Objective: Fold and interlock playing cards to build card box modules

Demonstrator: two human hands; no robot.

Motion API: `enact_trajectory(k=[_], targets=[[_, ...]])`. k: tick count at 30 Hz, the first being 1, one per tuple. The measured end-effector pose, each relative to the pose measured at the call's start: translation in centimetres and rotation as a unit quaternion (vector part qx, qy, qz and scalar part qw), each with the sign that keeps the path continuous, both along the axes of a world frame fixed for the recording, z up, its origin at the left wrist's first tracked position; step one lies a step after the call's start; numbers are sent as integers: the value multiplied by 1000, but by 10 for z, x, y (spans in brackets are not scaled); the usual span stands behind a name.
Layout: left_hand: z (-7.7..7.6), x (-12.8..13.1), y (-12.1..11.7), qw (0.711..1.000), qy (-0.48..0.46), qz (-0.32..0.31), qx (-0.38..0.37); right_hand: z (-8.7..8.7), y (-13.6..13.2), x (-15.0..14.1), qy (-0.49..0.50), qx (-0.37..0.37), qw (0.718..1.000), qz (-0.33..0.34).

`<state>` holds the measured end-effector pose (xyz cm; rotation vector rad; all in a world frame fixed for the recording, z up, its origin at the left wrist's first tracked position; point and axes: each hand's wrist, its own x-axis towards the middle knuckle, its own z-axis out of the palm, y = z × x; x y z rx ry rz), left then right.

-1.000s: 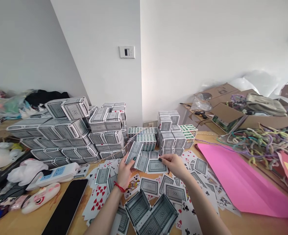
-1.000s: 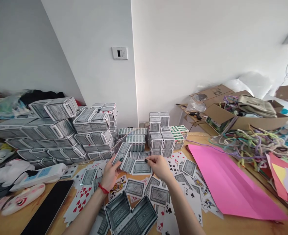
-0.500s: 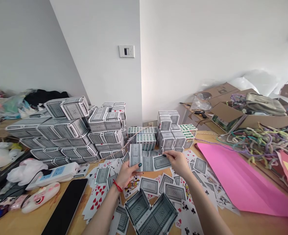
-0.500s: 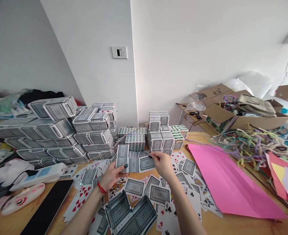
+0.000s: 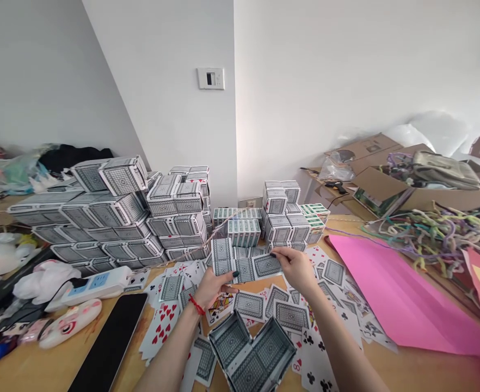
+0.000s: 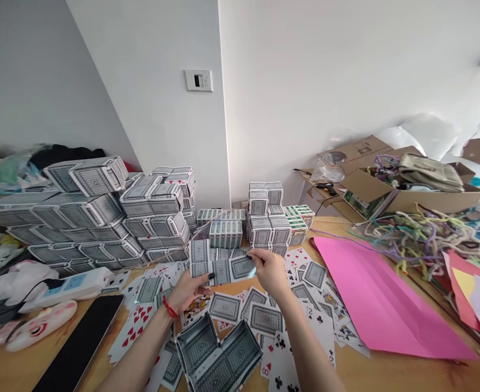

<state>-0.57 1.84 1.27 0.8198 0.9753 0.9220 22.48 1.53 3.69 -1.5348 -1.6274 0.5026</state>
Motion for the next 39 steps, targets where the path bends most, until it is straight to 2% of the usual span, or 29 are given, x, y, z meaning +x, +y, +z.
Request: enact_trajectory(k=[5,23,39], targets=[[2,3,0,1000,12,10,-3,-2,0,-3,13,12,1000,-7],[-7,1,4,1000,-2,26,-1,-10,-3,-19,36,52,995,-77],[-9,-1,3,1000,4,16,9,-11,-1,-17,46,17,998,-44]])
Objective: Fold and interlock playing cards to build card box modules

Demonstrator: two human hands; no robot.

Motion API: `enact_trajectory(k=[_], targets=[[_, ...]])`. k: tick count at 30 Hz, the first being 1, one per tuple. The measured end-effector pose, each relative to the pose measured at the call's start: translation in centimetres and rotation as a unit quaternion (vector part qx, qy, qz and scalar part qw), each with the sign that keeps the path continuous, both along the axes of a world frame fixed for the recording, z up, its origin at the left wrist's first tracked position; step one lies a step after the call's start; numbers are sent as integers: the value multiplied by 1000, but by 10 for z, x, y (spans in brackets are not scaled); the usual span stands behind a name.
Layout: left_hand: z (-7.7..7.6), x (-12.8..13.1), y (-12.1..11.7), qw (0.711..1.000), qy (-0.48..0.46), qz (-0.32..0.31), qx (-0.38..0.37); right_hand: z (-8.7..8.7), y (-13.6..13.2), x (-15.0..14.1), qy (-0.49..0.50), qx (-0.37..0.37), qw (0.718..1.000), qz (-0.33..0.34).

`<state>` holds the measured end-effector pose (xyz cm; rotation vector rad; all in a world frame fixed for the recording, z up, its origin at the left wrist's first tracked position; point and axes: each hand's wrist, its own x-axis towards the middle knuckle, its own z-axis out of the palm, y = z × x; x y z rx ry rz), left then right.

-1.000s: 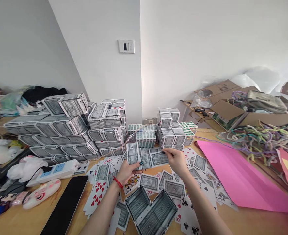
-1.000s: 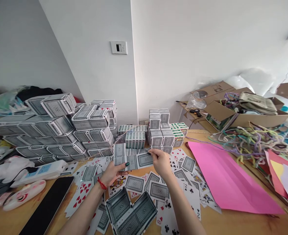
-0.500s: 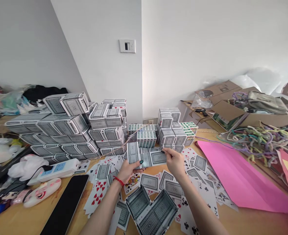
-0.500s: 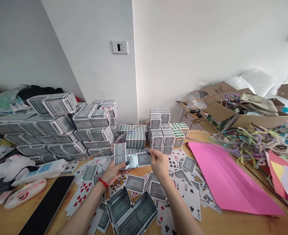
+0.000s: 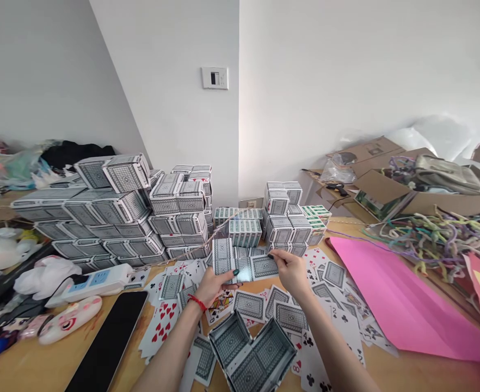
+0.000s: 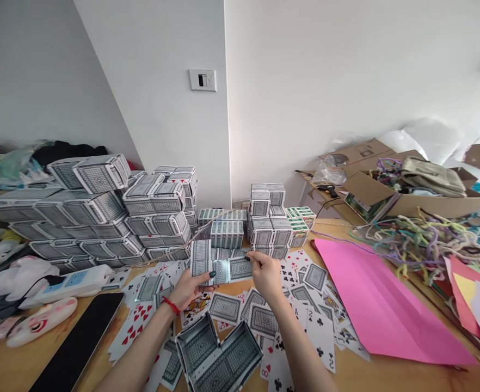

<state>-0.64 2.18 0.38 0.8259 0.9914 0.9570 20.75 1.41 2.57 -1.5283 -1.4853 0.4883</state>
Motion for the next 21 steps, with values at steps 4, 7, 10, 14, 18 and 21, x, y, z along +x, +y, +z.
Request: enact_trajectory(k=[4,7,10,14,18,21], targets=[[0,0,0,1000,3,0,5,2,-2,-3,-4,3,1000,6],[1,1,0,1000,7,2,8,2,-2,-6,-7,3,1000,9],[2,2,-1,1000,10,3,12,-2,-2,-10,-9,1,1000,15],[3,2,-2,1000,14,0,15,-7,-2,-14,-7,-5,1000,26],[3,2,-2,1000,17,-16,18,-12,-2,-19,-6,-5,999,37],[1,2,-3,999,16,-24,23,-14,-2,-23,-7,-6,999,43]])
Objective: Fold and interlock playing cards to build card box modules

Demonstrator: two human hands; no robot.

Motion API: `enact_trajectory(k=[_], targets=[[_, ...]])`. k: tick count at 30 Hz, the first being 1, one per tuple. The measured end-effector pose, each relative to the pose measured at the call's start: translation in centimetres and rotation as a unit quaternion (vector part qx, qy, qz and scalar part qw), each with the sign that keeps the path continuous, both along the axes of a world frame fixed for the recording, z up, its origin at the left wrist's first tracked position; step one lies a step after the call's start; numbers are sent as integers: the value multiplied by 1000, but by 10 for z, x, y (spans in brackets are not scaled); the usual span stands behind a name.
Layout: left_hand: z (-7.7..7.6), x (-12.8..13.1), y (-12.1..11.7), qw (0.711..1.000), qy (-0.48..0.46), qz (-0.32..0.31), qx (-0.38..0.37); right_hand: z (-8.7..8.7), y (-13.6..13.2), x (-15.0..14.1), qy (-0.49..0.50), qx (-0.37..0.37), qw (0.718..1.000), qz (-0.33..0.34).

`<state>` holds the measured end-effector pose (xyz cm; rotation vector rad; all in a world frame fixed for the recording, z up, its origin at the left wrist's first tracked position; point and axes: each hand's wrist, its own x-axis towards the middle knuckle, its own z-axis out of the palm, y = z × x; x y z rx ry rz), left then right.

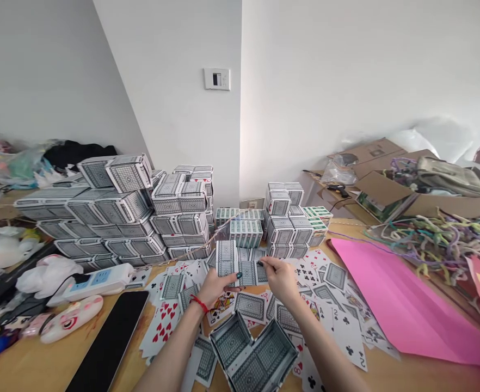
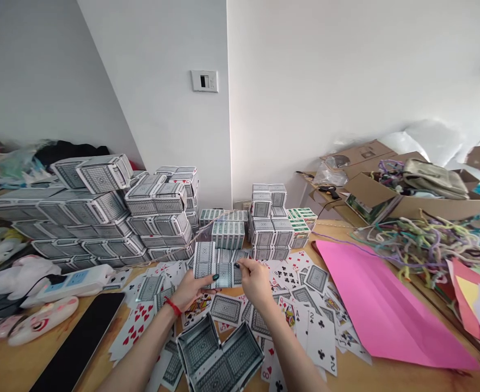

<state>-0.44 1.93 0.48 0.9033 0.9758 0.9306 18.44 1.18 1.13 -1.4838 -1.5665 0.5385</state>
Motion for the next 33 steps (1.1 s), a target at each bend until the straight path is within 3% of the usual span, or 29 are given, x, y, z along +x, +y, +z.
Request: enact_trajectory(k=[23,28,33], targets=[[0,0,0,999,31,29,9,-9,3,-3,42,-68,997,10],[-4,0,1,999,33,31,7,-9,4,-2,105,-99,988,50],[-8,2,3,999,32,27,11,-12,2,-6,179,-161,962,125]])
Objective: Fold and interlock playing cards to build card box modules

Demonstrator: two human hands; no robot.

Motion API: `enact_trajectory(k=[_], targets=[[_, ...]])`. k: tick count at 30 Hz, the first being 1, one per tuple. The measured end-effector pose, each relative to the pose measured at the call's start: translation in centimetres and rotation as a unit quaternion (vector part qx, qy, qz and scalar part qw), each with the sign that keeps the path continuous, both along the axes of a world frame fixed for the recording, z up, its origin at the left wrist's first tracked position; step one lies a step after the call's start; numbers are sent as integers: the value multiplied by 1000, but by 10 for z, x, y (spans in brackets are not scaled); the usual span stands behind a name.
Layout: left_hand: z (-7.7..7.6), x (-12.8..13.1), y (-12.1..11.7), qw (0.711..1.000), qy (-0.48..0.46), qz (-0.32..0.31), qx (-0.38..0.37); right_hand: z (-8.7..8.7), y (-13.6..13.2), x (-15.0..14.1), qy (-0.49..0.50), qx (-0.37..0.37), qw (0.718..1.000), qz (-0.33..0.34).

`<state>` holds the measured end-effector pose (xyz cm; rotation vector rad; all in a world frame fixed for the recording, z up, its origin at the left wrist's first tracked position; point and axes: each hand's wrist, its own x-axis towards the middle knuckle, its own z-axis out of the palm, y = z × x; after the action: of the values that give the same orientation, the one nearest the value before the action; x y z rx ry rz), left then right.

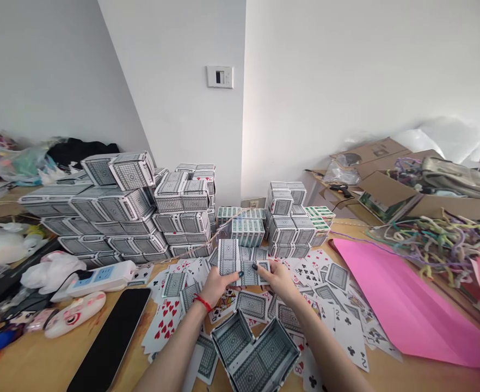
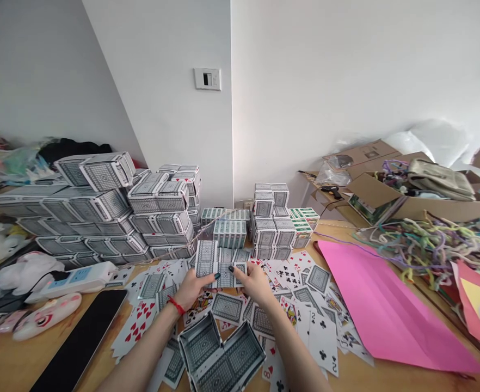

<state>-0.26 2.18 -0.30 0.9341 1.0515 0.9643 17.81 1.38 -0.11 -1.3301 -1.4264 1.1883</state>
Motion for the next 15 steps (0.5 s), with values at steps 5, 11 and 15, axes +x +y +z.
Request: enact_trajectory(k=[5,11,15], targets=[[-2,-1,0,1000,11,-2,9,2,-4,-5,41,-23,999,26],[-5,-2,0,999,33,14,28,8,-8,-7,50,-30,998,38],[-9,-4,1,998,47,25,37,3,-8,-7,51,-37,996,62]])
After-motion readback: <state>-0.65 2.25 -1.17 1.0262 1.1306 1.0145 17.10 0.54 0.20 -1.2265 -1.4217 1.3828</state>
